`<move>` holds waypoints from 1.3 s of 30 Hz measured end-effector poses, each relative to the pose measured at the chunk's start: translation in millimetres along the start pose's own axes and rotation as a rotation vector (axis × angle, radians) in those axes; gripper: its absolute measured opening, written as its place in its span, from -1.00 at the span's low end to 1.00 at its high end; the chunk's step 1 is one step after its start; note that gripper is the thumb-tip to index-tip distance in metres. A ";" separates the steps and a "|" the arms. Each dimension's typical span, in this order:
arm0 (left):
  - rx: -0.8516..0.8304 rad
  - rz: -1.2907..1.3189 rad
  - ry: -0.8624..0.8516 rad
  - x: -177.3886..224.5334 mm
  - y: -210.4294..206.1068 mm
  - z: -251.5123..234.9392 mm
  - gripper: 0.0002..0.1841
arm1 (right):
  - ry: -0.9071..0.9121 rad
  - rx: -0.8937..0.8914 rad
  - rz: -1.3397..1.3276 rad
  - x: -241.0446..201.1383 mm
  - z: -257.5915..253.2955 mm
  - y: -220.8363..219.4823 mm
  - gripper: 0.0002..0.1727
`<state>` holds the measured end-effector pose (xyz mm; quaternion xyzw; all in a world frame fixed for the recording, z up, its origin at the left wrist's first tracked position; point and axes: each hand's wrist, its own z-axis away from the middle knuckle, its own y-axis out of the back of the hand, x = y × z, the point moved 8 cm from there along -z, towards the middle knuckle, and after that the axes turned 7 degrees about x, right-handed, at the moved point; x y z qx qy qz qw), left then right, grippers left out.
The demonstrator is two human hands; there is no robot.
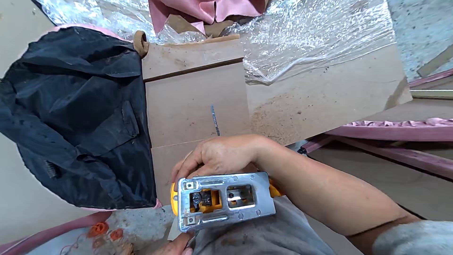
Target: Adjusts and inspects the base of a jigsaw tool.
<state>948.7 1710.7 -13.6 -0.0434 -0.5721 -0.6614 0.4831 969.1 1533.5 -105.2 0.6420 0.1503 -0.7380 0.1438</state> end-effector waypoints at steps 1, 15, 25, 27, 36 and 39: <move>0.003 0.022 -0.014 -1.8 -1.3 -0.4 -0.65 | 0.010 0.041 0.031 -2.0 5.5 3.7 -0.68; -0.116 -0.006 -0.151 21.9 -3.3 -17.6 -0.69 | 0.088 0.250 0.217 -20.4 35.7 6.7 -0.75; 0.031 0.068 -0.087 12.8 -3.8 -16.2 -0.70 | 0.021 0.228 0.204 -18.2 30.7 0.3 -0.76; 0.056 0.110 -0.067 5.5 -4.8 -16.6 -0.69 | 0.038 0.223 0.201 -19.5 30.3 -2.0 -0.76; 0.213 -0.032 -0.131 13.3 3.5 -19.6 -0.68 | -0.038 0.191 0.105 -15.5 30.9 1.7 -0.75; 0.367 0.059 -0.105 7.9 3.4 -25.2 -0.79 | -0.038 0.191 0.103 -13.5 29.1 1.6 -0.74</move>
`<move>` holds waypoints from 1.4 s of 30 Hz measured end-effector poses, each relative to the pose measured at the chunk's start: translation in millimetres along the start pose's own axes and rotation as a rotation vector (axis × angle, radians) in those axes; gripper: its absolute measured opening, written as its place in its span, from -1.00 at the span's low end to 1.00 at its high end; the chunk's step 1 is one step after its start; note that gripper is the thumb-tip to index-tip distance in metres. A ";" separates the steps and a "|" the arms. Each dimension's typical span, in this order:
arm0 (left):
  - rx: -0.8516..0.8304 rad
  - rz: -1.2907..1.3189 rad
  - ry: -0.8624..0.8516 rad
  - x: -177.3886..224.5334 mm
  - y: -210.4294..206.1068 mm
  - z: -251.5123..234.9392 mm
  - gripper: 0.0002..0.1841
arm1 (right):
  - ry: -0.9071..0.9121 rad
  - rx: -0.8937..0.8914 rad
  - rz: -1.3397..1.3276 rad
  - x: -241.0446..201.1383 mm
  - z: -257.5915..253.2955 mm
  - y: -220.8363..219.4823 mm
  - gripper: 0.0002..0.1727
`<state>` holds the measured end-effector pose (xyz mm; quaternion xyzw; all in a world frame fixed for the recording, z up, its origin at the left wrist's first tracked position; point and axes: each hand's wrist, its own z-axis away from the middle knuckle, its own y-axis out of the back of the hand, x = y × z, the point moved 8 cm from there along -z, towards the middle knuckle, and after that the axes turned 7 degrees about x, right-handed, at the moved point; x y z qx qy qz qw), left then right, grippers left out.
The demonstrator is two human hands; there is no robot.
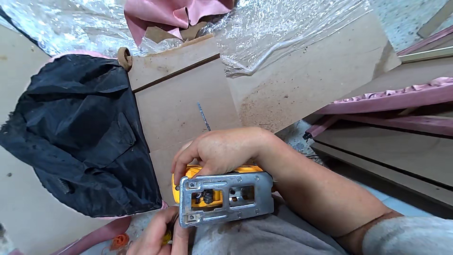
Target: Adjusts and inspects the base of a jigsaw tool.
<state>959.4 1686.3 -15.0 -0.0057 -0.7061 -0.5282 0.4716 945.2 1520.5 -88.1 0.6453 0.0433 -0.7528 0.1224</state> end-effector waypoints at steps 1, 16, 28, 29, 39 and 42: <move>0.067 0.046 0.012 -4.8 -2.9 -2.2 -0.82 | -0.011 0.002 -0.010 1.0 -0.5 0.2 -0.74; 0.136 0.228 0.218 -10.7 -22.1 -27.9 -0.53 | -0.003 0.050 -0.123 9.9 2.0 9.3 -0.72; 0.114 0.263 0.143 -2.8 -25.6 -31.5 -0.66 | -0.061 0.024 -0.219 13.9 4.4 14.3 -0.69; 0.110 0.260 0.137 -3.5 -25.5 -31.2 -0.72 | -0.067 0.033 -0.217 14.5 4.5 14.2 -0.68; 0.091 0.402 0.212 -6.2 -27.8 -31.5 -0.84 | -0.271 0.228 -0.407 25.0 21.1 9.6 -0.71; 0.051 0.398 0.235 -6.3 -29.1 -30.3 -0.87 | -0.222 0.212 -0.420 27.7 23.9 9.5 -0.71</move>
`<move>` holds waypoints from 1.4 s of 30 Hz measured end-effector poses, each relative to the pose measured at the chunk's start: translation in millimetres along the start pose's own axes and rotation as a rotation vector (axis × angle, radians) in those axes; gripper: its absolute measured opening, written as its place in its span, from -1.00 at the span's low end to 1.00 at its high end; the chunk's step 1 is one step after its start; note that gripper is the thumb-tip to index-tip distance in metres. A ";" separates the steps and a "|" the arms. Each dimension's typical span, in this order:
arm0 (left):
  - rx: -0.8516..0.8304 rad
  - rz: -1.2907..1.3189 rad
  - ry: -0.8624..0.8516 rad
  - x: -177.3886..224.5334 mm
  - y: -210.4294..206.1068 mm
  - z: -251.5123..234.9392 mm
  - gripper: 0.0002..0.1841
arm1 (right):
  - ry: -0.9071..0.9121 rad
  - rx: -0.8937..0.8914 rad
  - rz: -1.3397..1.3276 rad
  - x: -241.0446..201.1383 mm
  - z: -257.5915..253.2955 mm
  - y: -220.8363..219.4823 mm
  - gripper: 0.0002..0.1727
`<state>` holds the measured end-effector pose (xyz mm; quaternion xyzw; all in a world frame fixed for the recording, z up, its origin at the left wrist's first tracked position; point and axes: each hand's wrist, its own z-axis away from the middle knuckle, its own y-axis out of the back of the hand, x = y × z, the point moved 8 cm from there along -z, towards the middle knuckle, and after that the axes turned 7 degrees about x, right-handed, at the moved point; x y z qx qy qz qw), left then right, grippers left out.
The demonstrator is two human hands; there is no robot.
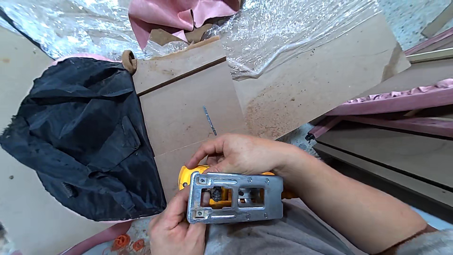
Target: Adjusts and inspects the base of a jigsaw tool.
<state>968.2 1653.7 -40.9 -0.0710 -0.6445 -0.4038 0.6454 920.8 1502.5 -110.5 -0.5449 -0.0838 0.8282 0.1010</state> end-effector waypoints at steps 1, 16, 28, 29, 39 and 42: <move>-0.005 0.000 0.010 -1.2 0.6 1.0 -0.86 | 0.039 -0.059 0.023 -0.6 -1.4 0.0 -0.70; 0.076 0.063 0.225 -14.8 8.1 3.6 -0.89 | 0.228 -0.317 0.483 -34.5 -44.8 -19.3 -0.88; 0.014 0.213 0.328 -22.6 9.5 1.0 -0.91 | 0.218 -0.376 0.486 -36.3 -48.9 -27.2 -0.90; 0.011 0.242 0.341 -23.9 9.5 2.0 -0.91 | 0.221 -0.384 0.489 -37.0 -49.1 -28.7 -0.90; 0.033 0.268 0.296 -33.5 15.1 8.4 -0.91 | 0.264 -0.420 0.649 -42.4 -57.0 -41.3 -0.90; 0.048 0.229 0.235 -33.5 18.4 13.8 -0.87 | 0.248 -0.418 0.598 -40.0 -57.8 -43.7 -0.90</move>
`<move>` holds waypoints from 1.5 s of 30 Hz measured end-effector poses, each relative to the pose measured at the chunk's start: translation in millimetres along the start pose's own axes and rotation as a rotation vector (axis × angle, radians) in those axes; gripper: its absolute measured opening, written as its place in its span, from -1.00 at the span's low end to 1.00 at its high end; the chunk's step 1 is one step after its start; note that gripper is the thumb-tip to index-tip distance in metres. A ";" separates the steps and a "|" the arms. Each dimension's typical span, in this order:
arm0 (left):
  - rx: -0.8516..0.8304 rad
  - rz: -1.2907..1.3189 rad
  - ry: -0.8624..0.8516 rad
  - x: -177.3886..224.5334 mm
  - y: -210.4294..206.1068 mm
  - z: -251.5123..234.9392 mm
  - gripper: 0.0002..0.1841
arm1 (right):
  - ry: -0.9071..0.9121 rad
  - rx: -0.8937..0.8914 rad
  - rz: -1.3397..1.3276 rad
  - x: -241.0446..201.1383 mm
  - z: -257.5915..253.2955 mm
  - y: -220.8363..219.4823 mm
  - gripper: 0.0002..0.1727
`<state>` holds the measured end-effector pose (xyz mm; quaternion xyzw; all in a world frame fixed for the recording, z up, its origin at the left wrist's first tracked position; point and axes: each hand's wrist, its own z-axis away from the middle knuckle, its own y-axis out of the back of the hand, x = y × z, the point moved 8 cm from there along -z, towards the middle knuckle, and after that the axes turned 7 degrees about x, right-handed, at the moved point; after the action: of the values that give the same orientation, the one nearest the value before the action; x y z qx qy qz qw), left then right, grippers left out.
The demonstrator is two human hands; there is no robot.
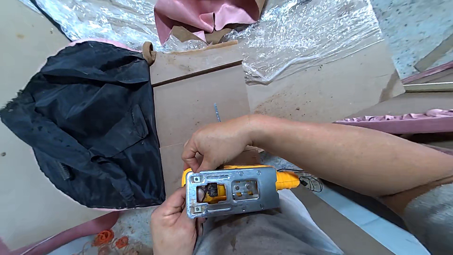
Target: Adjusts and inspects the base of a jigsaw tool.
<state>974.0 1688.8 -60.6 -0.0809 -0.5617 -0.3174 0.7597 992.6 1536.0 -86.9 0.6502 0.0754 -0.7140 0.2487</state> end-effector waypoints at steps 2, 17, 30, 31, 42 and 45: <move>0.012 -0.021 0.006 -0.6 -0.3 0.5 -0.84 | -0.044 -0.006 -0.072 4.1 4.0 -0.8 -0.90; -0.008 0.009 0.126 0.4 -1.8 -2.7 -0.92 | -0.260 0.297 -0.302 23.0 46.3 19.2 -0.70; -0.124 -0.010 -0.004 -3.6 3.0 2.0 -0.86 | -0.202 0.575 -0.787 34.1 64.0 16.6 -0.74; -0.124 -0.004 -0.010 -4.3 3.7 2.0 -0.86 | -0.212 0.577 -0.800 35.1 63.2 15.6 -0.69; -0.157 -0.013 -0.078 -3.3 4.3 -0.8 -0.84 | -0.349 0.753 -0.003 20.8 89.0 27.4 -0.16; -0.185 -0.026 -0.053 -3.4 3.5 -5.1 -0.84 | -0.087 0.953 0.314 -32.2 127.8 4.5 -0.64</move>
<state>979.6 1690.4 -64.7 -0.1518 -0.5509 -0.3757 0.7296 881.8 1485.3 -36.5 0.6647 -0.3683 -0.6493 0.0316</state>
